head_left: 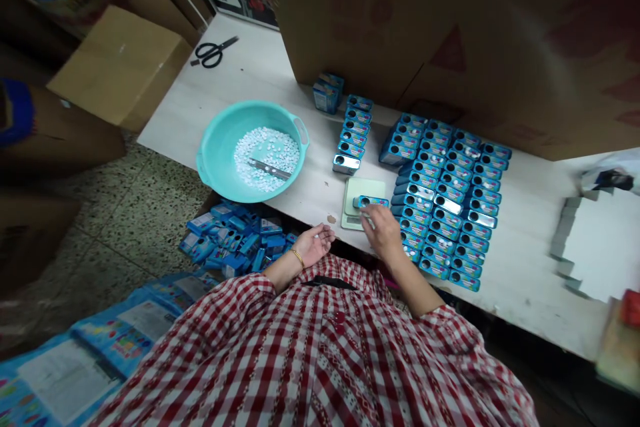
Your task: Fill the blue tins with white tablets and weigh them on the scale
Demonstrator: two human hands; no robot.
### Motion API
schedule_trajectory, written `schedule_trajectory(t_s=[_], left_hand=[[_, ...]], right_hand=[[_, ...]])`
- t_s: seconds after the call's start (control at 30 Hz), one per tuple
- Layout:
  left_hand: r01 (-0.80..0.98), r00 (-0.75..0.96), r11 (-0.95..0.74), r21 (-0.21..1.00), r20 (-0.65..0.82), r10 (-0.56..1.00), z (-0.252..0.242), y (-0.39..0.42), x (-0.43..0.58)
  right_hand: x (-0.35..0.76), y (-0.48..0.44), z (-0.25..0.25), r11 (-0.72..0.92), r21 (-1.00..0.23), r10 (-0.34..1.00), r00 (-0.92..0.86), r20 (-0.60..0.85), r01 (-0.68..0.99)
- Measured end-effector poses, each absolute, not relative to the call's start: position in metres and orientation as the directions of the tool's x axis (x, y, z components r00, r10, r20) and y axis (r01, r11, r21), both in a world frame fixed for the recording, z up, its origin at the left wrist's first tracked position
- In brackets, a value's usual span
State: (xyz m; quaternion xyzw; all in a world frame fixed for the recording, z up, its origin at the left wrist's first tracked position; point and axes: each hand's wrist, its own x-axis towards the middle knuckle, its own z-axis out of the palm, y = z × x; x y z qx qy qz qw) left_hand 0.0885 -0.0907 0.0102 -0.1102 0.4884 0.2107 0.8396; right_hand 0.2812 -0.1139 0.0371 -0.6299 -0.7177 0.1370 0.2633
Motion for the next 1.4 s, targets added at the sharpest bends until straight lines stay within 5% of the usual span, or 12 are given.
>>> schedule_trajectory(t_s=[0.27,0.5,0.67,1.0,1.13,1.27,1.4], left_hand=[[-0.468,0.407,0.88,0.077,-0.866,0.292,0.009,-0.088,0.084],[-0.443,0.509,0.896,0.035,-0.813,0.284,0.009,-0.099,0.092],[-0.362,0.591,0.932,-0.015,-0.777,0.217,0.013,-0.103,0.092],[-0.42,0.665,0.907,0.039,-0.667,0.336,0.039,-0.081,0.099],[-0.463,0.54,0.85,0.25,-0.681,0.495,0.055,-0.055,0.096],[-0.476,0.186,0.627,0.616,-0.626,0.757,0.048,-0.024,0.066],[-0.262,-0.143,0.429,0.865,-0.474,0.869,0.02,0.018,0.028]], right_hand=[[0.312,-0.112,0.037,0.06,-0.462,0.95,0.091,0.298,0.885],[0.227,-0.142,0.037,0.329,-0.557,0.932,-0.357,0.063,0.762],[0.214,-0.145,0.024,0.373,-0.561,0.894,-0.447,0.006,0.739],[0.253,-0.127,0.039,0.404,-0.558,0.912,-0.369,0.181,0.725],[0.285,-0.1,0.035,0.227,-0.568,0.964,-0.099,0.247,0.791],[0.314,-0.097,0.032,0.092,-0.628,0.967,0.082,0.242,0.772],[0.333,-0.12,0.034,-0.049,-0.623,0.935,0.256,0.247,0.781]])
